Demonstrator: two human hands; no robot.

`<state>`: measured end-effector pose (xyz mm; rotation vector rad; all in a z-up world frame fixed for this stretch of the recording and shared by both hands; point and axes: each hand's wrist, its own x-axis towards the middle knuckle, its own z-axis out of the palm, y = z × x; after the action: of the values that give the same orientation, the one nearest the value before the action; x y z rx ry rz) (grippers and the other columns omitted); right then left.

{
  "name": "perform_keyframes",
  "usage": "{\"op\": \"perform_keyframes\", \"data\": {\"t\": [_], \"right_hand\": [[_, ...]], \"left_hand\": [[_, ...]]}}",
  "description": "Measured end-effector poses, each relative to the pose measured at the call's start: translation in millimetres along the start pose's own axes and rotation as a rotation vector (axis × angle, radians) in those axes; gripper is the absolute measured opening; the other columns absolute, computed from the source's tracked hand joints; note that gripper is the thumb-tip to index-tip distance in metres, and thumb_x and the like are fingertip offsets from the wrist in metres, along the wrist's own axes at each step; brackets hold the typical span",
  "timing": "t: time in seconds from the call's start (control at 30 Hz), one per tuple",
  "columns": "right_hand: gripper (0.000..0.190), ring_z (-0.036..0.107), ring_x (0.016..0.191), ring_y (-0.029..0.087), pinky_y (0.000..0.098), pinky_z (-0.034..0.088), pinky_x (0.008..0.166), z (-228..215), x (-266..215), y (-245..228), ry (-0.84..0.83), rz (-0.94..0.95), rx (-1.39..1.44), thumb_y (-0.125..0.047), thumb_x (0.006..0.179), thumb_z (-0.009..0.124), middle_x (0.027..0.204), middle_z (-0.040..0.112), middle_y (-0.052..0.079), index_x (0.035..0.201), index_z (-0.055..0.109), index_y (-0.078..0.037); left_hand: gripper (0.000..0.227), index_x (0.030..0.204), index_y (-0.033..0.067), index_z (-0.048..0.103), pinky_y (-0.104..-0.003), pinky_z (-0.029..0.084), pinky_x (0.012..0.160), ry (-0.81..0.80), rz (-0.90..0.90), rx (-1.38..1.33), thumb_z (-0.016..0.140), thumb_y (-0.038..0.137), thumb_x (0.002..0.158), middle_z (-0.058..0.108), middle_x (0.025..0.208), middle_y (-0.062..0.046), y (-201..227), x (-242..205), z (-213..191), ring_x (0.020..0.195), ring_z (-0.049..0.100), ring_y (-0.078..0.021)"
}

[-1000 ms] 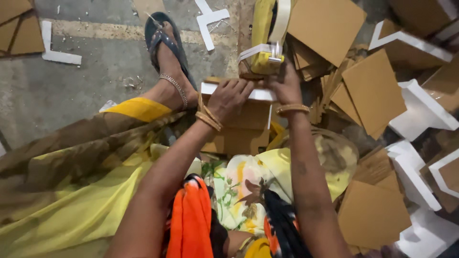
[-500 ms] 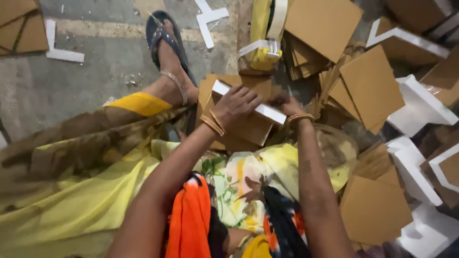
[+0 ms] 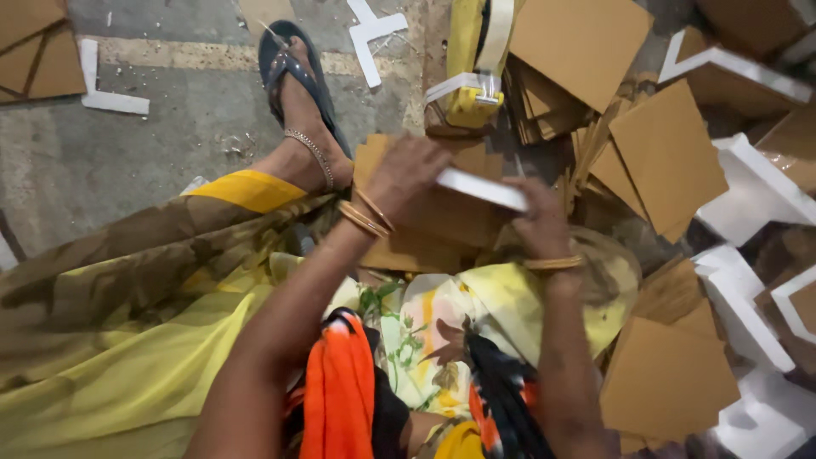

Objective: The person sits on the floor and assembles small cardboard boxes by inserting white foam inserts into the base and folding the flaps. They use a tape dispenser to seal the boxes and place the finished items aside.

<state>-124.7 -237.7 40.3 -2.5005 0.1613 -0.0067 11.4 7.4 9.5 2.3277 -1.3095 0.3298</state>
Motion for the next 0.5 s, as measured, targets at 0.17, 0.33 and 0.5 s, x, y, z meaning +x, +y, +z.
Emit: {"op": "perform_keyframes", "data": {"t": [0.17, 0.33, 0.5], "right_hand": [[0.066, 0.058, 0.119, 0.034, 0.0419, 0.046, 0.100, -40, 18, 9, -0.142, 0.109, 0.040, 0.010, 0.066, 0.069, 0.127, 0.062, 0.012, 0.128, 0.061, -0.011], [0.051, 0.066, 0.119, 0.027, 0.0367, 0.050, 0.105, -57, 45, 14, -0.036, 0.093, 0.023, 0.007, 0.087, 0.051, 0.126, 0.067, 0.012, 0.132, 0.068, -0.012], [0.024, 0.060, 0.095, 0.016, 0.0301, 0.048, 0.082, -26, 135, 17, -0.004, 0.187, 0.537, -0.018, 0.106, 0.064, 0.108, 0.066, 0.008, 0.124, 0.069, -0.003]], "left_hand": [[0.027, 0.113, 0.0130, 0.063, -0.046, 0.051, 0.087, 0.034, -0.201, -0.325, 0.067, 0.007, 0.087, 0.067, 0.098, -0.010, -19, -9, -15, 0.096, 0.065, -0.0332], [0.037, 0.116, 0.0109, 0.060, -0.047, 0.054, 0.078, 0.081, -0.246, -0.431, 0.067, 0.002, 0.080, 0.069, 0.101, -0.013, -14, -16, -7, 0.093, 0.067, -0.0380], [0.037, 0.118, 0.0105, 0.061, -0.050, 0.053, 0.075, 0.021, -0.282, -0.359, 0.070, 0.006, 0.081, 0.068, 0.099, -0.014, -16, -17, 0, 0.087, 0.066, -0.0390]]}}
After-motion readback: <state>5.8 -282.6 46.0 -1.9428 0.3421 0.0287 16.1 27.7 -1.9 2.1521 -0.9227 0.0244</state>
